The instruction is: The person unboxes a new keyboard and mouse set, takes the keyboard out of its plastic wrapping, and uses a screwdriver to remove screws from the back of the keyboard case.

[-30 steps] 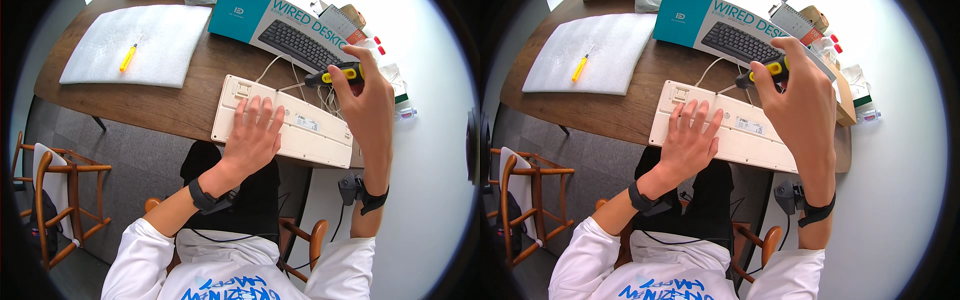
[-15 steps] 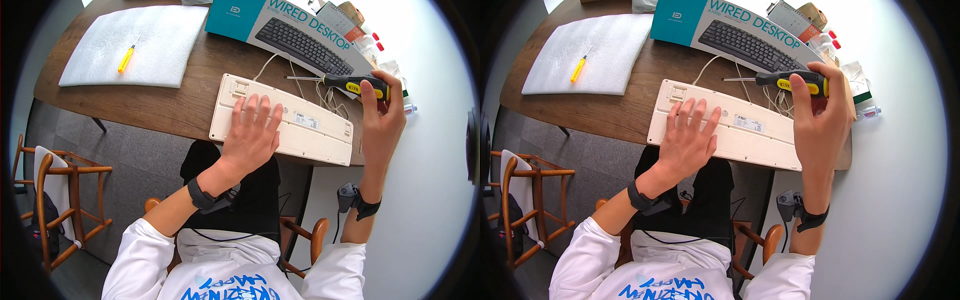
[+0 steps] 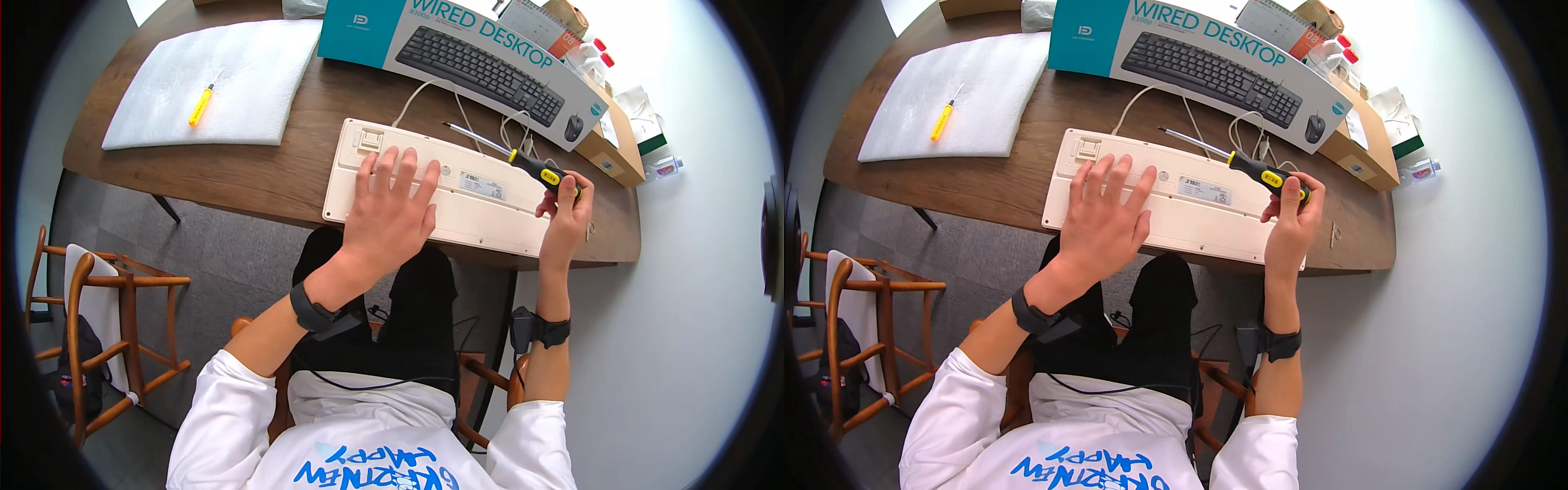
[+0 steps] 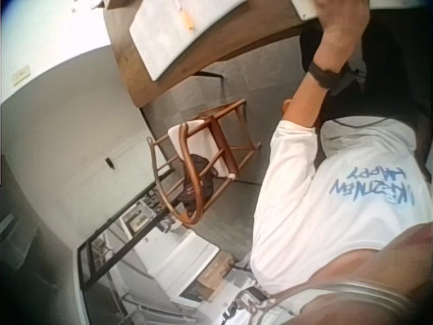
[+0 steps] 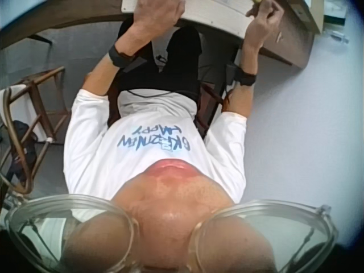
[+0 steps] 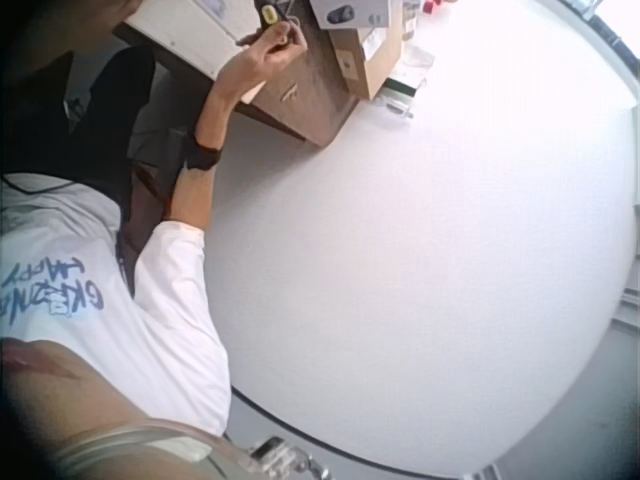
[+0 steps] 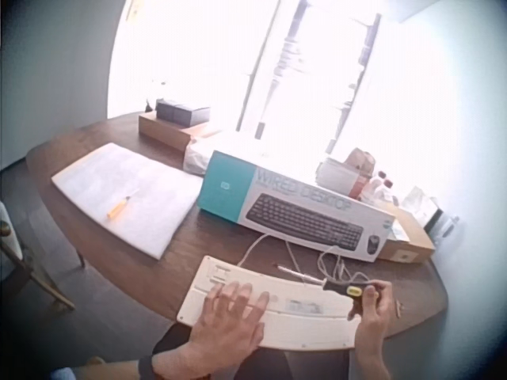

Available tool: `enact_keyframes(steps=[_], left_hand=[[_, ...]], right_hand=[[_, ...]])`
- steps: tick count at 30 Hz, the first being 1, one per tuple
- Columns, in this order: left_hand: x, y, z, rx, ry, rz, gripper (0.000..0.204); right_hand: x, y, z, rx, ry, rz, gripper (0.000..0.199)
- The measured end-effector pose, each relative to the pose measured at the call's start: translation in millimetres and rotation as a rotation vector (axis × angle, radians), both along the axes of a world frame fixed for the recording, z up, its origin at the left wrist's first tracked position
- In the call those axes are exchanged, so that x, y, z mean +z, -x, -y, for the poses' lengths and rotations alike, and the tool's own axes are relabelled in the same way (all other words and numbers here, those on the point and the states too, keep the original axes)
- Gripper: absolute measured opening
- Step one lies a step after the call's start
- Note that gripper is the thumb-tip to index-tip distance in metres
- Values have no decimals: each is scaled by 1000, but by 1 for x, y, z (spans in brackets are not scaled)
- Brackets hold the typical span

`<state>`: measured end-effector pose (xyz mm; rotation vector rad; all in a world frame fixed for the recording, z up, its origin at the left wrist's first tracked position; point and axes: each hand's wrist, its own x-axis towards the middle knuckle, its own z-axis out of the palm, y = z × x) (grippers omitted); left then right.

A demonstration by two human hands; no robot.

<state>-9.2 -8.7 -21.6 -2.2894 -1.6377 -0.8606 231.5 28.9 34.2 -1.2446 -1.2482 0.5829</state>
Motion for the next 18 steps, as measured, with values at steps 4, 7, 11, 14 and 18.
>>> enact_keyframes(steps=[4,7,11,14,18], left_hand=[[2,-1,4,6,-2,-23,49],[2,-3,4,-1,-5,-36,49],[3,-9,-1,5,-5,-34,50],[5,-12,-4,13,-6,-37,50],[6,-13,-6,21,-3,-38,51]], right_hand=[[-19,-4,3,3,39,5,32],[-29,-4,7,-17,95,-52,31],[-30,-6,4,-22,88,-47,32],[-27,-6,0,-7,84,-46,32],[-27,-7,-3,-7,81,-30,32]])
